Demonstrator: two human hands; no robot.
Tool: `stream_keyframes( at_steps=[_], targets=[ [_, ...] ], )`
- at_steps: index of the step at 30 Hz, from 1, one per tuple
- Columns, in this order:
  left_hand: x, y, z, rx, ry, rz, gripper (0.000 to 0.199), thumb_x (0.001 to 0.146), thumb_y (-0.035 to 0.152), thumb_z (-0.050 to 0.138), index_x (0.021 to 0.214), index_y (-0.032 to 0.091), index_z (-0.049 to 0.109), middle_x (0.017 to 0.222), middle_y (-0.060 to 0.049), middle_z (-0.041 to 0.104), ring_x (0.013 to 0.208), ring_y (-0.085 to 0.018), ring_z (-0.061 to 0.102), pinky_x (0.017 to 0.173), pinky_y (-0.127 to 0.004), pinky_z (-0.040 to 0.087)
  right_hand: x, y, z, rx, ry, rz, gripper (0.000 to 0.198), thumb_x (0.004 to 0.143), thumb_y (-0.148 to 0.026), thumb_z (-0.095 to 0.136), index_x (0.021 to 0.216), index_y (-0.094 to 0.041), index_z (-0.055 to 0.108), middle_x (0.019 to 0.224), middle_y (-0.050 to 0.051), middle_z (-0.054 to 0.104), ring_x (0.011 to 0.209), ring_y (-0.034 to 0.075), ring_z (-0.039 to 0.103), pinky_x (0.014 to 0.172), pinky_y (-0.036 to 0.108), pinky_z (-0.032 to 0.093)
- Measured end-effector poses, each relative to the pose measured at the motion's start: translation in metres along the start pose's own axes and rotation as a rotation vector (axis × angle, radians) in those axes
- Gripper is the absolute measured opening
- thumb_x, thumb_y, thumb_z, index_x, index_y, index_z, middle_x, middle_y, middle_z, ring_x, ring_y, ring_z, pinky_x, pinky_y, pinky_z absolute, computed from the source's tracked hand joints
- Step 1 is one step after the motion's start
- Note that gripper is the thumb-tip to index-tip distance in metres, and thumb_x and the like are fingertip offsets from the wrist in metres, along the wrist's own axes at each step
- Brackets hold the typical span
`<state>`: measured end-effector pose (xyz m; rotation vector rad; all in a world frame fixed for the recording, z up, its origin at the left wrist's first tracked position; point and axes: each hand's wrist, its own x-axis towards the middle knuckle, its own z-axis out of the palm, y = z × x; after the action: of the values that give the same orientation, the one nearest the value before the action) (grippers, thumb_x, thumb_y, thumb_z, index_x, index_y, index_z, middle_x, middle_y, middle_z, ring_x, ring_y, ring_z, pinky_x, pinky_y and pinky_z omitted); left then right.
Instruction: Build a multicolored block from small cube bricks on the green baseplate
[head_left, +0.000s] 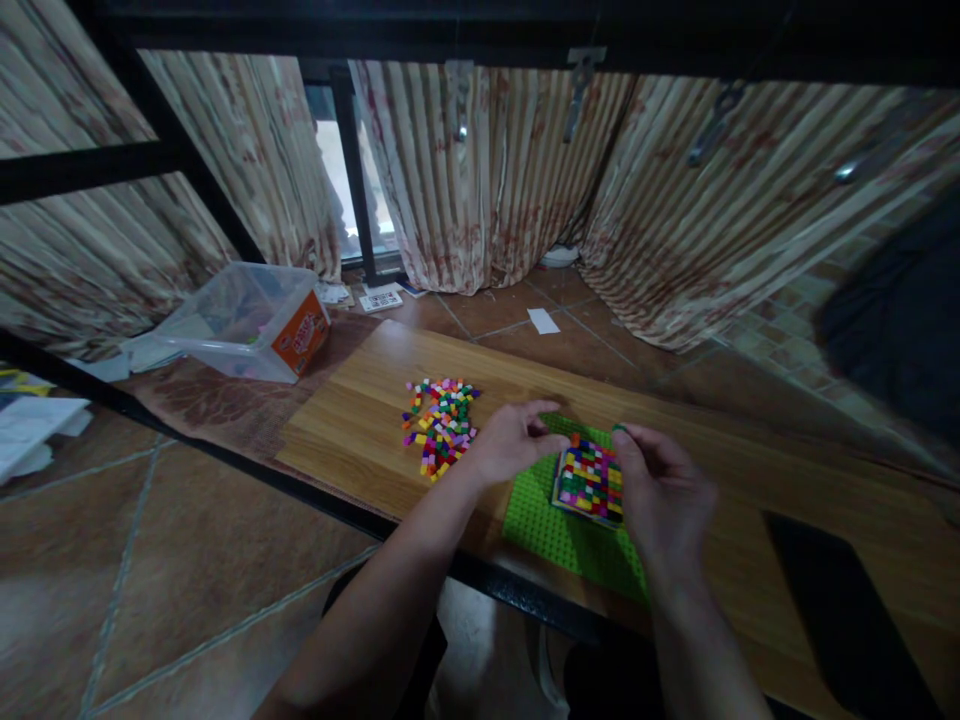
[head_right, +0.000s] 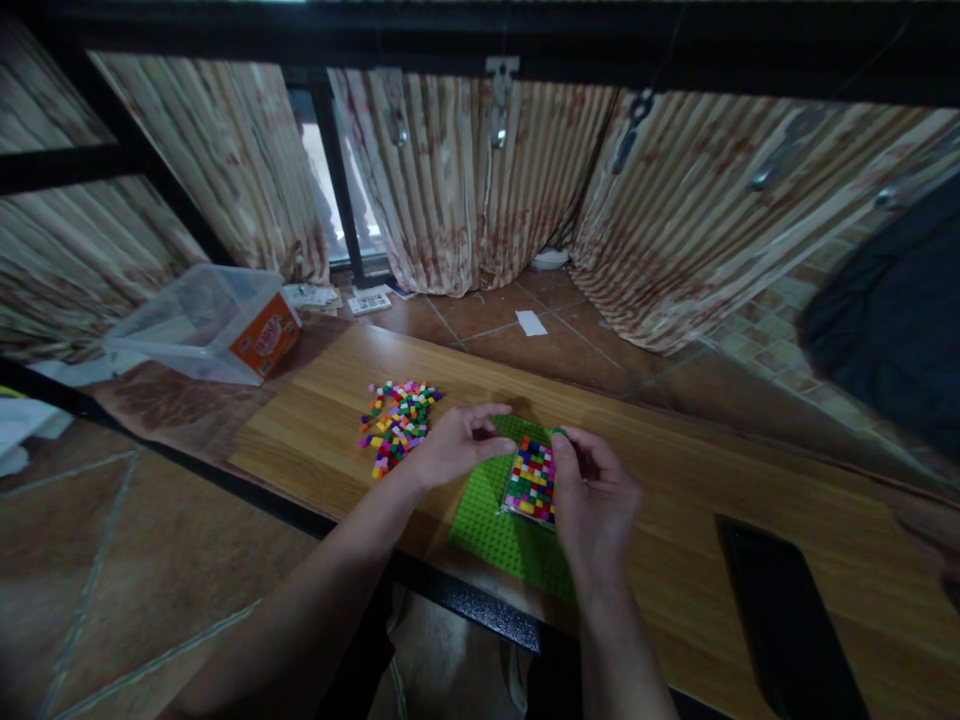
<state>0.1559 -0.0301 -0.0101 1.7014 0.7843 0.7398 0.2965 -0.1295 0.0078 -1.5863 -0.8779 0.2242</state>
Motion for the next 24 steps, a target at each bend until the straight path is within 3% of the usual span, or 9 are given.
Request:
stream_keyframes(
  at_steps=[3,5,8,10,16,21,24],
  targets=[
    [-0.005,0.004,-0.029,-0.102,0.199,0.001,0.039,0.078,0.031,0.068,0.111,0.011,0.070,0.067,0.000,0.064,0.059,-0.011,0.054,0.059,-0.023,0.043,-0.020,-0.013,0.012,-0.022,-0.164,-0.059,0.023,0.086,-0.040,0.063,0.092,-0.020,0.071,0.086,0.004,0.073,0.075,0.019,0.067,0.072,0.034,0.054],
    [-0.008,0.006,-0.052,-0.187,0.367,-0.028,0.032,0.078,0.030,0.067,0.103,0.011,0.071,0.068,0.000,0.064,0.061,-0.011,0.055,0.062,-0.023,0.044,-0.034,-0.020,0.025,-0.085,-0.317,-0.189,0.019,0.089,-0.036,0.059,0.093,-0.021,0.071,0.089,0.005,0.072,0.078,0.019,0.067,0.073,0.033,0.053],
    [-0.014,0.005,-0.081,-0.299,0.624,-0.064,0.024,0.073,0.030,0.070,0.089,0.013,0.070,0.066,0.002,0.062,0.059,-0.009,0.053,0.060,-0.021,0.043,-0.049,-0.024,0.047,-0.237,-0.500,-0.327,0.018,0.092,-0.026,0.052,0.092,-0.021,0.069,0.086,0.005,0.070,0.078,0.019,0.066,0.074,0.033,0.051],
    [-0.019,0.003,-0.096,-0.330,0.724,-0.073,0.020,0.071,0.029,0.071,0.084,0.013,0.069,0.063,0.003,0.060,0.057,-0.008,0.051,0.058,-0.020,0.041,-0.054,-0.021,0.060,-0.362,-0.568,-0.359,0.019,0.092,-0.021,0.050,0.091,-0.019,0.069,0.085,0.007,0.070,0.079,0.021,0.066,0.075,0.034,0.050],
    [-0.029,-0.003,-0.114,-0.317,0.729,-0.101,0.020,0.069,0.031,0.072,0.080,0.015,0.069,0.065,0.002,0.061,0.059,-0.008,0.052,0.058,-0.020,0.041,-0.058,-0.006,0.083,-0.596,-0.573,-0.367,0.022,0.089,-0.015,0.047,0.089,-0.021,0.068,0.087,0.009,0.071,0.076,0.022,0.067,0.072,0.033,0.050],
    [-0.030,-0.008,-0.118,-0.267,0.709,-0.078,0.019,0.070,0.029,0.068,0.082,0.014,0.068,0.068,0.001,0.062,0.059,-0.009,0.052,0.058,-0.020,0.041,-0.059,-0.001,0.088,-0.449,-0.518,-0.281,0.029,0.086,-0.018,0.050,0.111,-0.020,0.066,0.099,0.009,0.075,0.087,0.022,0.071,0.081,0.036,0.053],
    [-0.035,-0.013,-0.125,-0.136,0.676,-0.120,0.017,0.071,0.028,0.065,0.080,0.014,0.069,0.066,0.001,0.062,0.059,-0.010,0.052,0.057,-0.021,0.040,-0.060,-0.003,0.088,-0.375,-0.510,-0.252,0.031,0.087,-0.021,0.049,0.114,-0.021,0.065,0.101,0.008,0.075,0.088,0.022,0.071,0.083,0.038,0.054]
  ],
)
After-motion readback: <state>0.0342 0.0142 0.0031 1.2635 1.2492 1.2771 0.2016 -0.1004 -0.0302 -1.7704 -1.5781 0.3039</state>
